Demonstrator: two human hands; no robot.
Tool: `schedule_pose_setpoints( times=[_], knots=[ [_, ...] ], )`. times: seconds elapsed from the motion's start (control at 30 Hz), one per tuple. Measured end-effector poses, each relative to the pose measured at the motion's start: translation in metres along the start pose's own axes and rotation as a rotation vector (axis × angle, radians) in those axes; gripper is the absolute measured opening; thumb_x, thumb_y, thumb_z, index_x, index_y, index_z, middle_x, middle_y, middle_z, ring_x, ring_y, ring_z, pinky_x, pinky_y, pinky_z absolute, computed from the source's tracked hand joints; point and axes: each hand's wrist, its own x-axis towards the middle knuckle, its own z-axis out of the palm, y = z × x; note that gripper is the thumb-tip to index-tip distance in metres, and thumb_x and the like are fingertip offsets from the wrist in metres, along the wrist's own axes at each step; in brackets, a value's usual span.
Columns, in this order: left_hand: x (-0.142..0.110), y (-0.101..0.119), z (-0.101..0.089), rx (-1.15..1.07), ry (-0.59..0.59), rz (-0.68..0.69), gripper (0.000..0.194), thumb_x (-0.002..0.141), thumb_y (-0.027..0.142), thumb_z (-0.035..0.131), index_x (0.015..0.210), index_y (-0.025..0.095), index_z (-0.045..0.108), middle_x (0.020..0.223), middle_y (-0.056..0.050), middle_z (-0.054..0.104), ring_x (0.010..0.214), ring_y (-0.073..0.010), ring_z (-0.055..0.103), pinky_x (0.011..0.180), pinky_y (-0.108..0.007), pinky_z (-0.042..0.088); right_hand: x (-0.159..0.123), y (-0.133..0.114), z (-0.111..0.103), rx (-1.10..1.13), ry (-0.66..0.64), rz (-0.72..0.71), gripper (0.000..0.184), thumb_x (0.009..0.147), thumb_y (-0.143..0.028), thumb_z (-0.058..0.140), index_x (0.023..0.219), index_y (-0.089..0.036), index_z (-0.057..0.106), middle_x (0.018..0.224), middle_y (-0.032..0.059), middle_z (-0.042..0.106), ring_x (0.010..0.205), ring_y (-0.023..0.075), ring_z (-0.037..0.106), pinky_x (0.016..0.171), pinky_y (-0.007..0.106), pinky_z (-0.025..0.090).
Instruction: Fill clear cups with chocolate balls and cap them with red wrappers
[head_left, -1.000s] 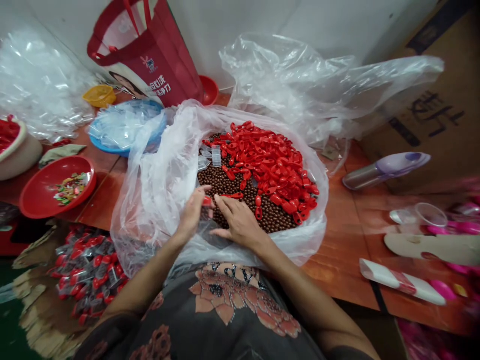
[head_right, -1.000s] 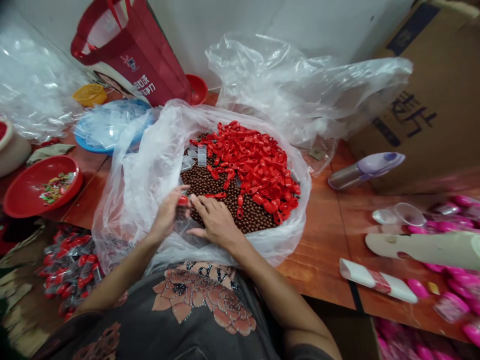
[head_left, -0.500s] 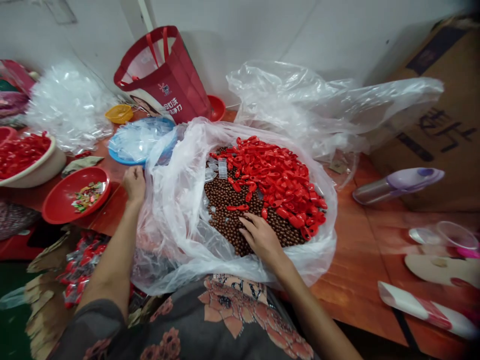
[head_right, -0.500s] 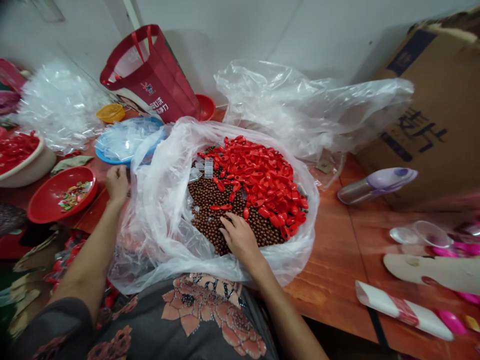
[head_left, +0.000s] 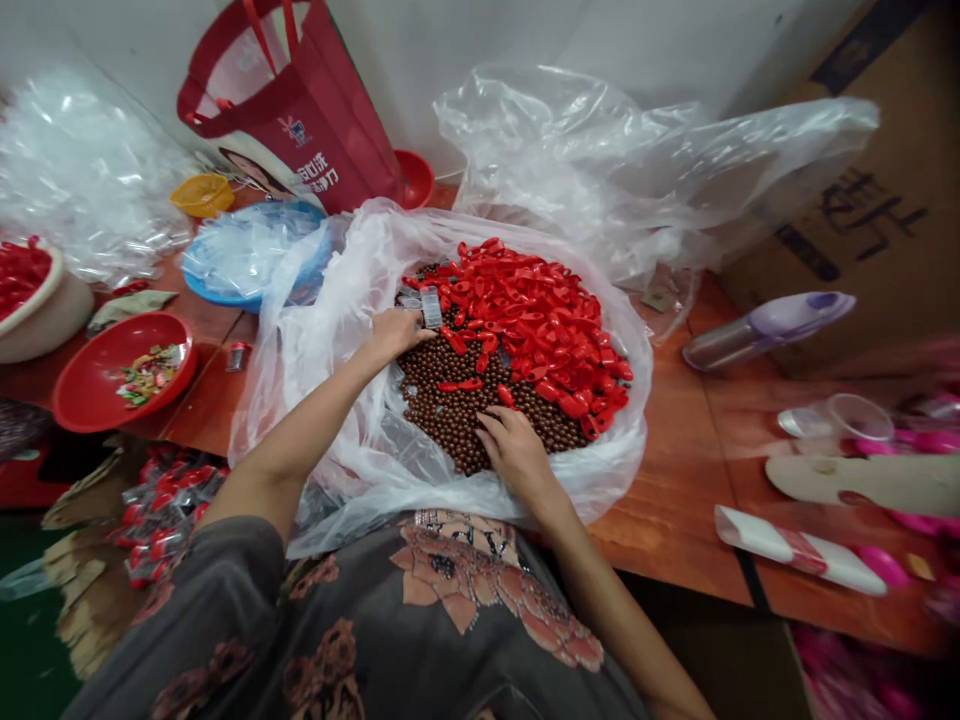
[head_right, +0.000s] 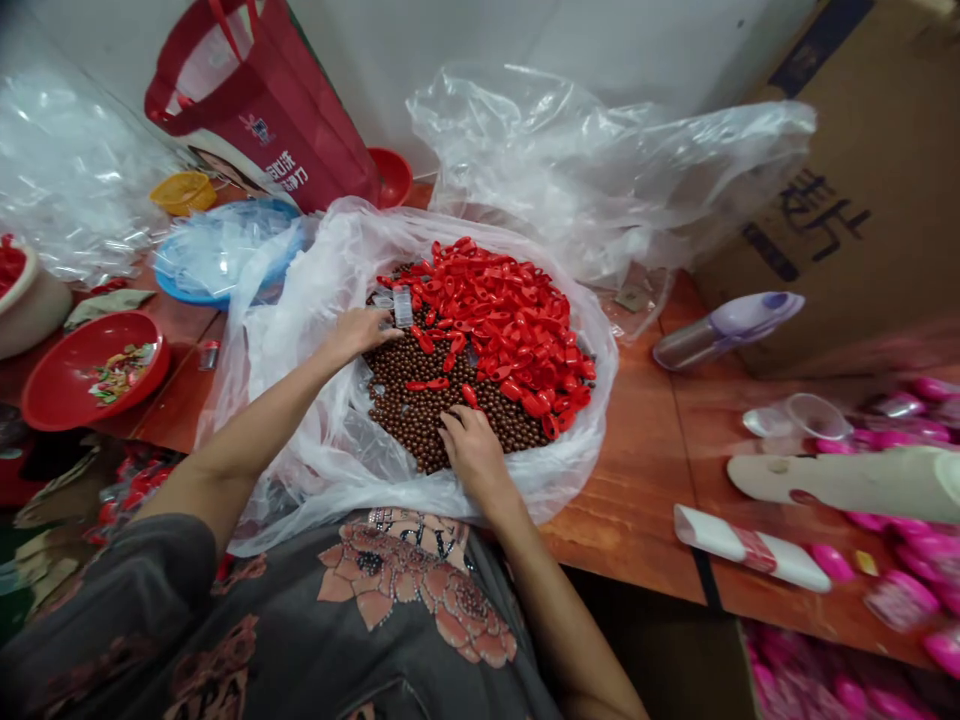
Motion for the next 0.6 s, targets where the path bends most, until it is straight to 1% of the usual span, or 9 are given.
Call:
schedule_pose_setpoints(
  times=[0.07,0.13,0.2,0.27,0.33,0.37,0.47,0.53,0.6],
  knots=[
    [-0.005,-0.001,0.002,-0.021,0.032,0.058,0.027,0.086,0.042,0.061,0.095,0.018,0.071,0.097,-0.013,0.071,0.100,-0.0302,0.061,0.082,-0.035,0.042,-0.001,0.003,-0.002,0.003,0.020,0.041,0.028,0.096,-0.024,0.046,0.113,-0.017,0.068,0.110,0.0139,0.065,0.104,0.0263,0.060,0.092,0.046,0.054],
    [-0.014,-0.001,0.006,-0.105,0.074,0.079,0.022,0.089,0.034,0.056,0.090,0.017,0.069,0.095,-0.012,0.070,0.097,-0.0270,0.061,0.083,-0.034,0.042,0.001,0.006,-0.003,-0.005,0.024,0.087,0.029,0.097,-0.023,0.043,0.112,-0.016,0.067,0.107,0.0139,0.064,0.100,0.0261,0.060,0.089,0.044,0.054],
    [-0.026,-0.001,0.009,-0.262,0.109,0.081,0.019,0.088,0.030,0.055,0.099,0.017,0.064,0.093,-0.008,0.068,0.090,-0.0219,0.061,0.082,-0.031,0.042,0.007,0.008,-0.004,-0.050,0.003,0.133,0.031,0.097,-0.020,0.040,0.113,-0.014,0.066,0.105,0.0146,0.064,0.096,0.0261,0.061,0.085,0.043,0.054],
    [-0.039,-0.002,0.011,-0.447,0.108,0.082,0.027,0.086,0.028,0.057,0.111,0.017,0.057,0.091,-0.004,0.066,0.081,-0.0171,0.060,0.077,-0.028,0.044,0.018,0.011,-0.003,-0.115,-0.034,0.145,0.032,0.096,-0.017,0.039,0.116,-0.014,0.065,0.108,0.0148,0.064,0.095,0.0259,0.061,0.084,0.041,0.053],
    [-0.054,-0.003,0.014,-0.602,0.050,0.086,0.035,0.083,0.028,0.058,0.115,0.018,0.052,0.086,0.000,0.063,0.073,-0.0142,0.059,0.071,-0.025,0.045,0.034,0.014,0.002,-0.163,-0.075,0.094,0.034,0.096,-0.013,0.039,0.119,-0.015,0.063,0.114,0.0140,0.064,0.097,0.0255,0.060,0.086,0.039,0.051],
    [-0.061,-0.004,0.016,-0.659,0.001,0.086,0.035,0.081,0.028,0.058,0.114,0.019,0.053,0.084,0.001,0.062,0.070,-0.0134,0.058,0.068,-0.024,0.045,0.042,0.015,0.005,-0.177,-0.097,0.052,0.034,0.095,-0.012,0.040,0.120,-0.015,0.063,0.116,0.0136,0.064,0.098,0.0254,0.060,0.087,0.038,0.050],
    [-0.077,-0.004,0.023,-0.763,-0.178,0.047,0.030,0.075,0.026,0.060,0.104,0.019,0.060,0.075,0.001,0.060,0.062,-0.0129,0.056,0.059,-0.023,0.044,0.064,0.016,0.014,-0.216,-0.188,-0.039,0.032,0.094,-0.011,0.042,0.119,-0.016,0.063,0.112,0.0139,0.065,0.092,0.0249,0.059,0.081,0.037,0.049],
    [-0.081,-0.002,0.027,-0.815,-0.267,-0.032,0.026,0.071,0.024,0.061,0.096,0.018,0.065,0.069,0.001,0.060,0.057,-0.0139,0.055,0.055,-0.024,0.044,0.071,0.014,0.016,-0.237,-0.236,-0.007,0.028,0.093,-0.011,0.044,0.112,-0.015,0.065,0.103,0.0146,0.065,0.086,0.0243,0.059,0.075,0.035,0.048],
    [-0.080,0.002,0.031,-0.859,-0.300,-0.103,0.023,0.068,0.022,0.062,0.090,0.017,0.069,0.065,0.000,0.061,0.055,-0.0148,0.056,0.054,-0.025,0.044,0.069,0.012,0.013,-0.246,-0.259,0.057,0.023,0.093,-0.011,0.045,0.103,-0.014,0.066,0.098,0.0149,0.062,0.081,0.0241,0.058,0.070,0.035,0.048]
  ],
)
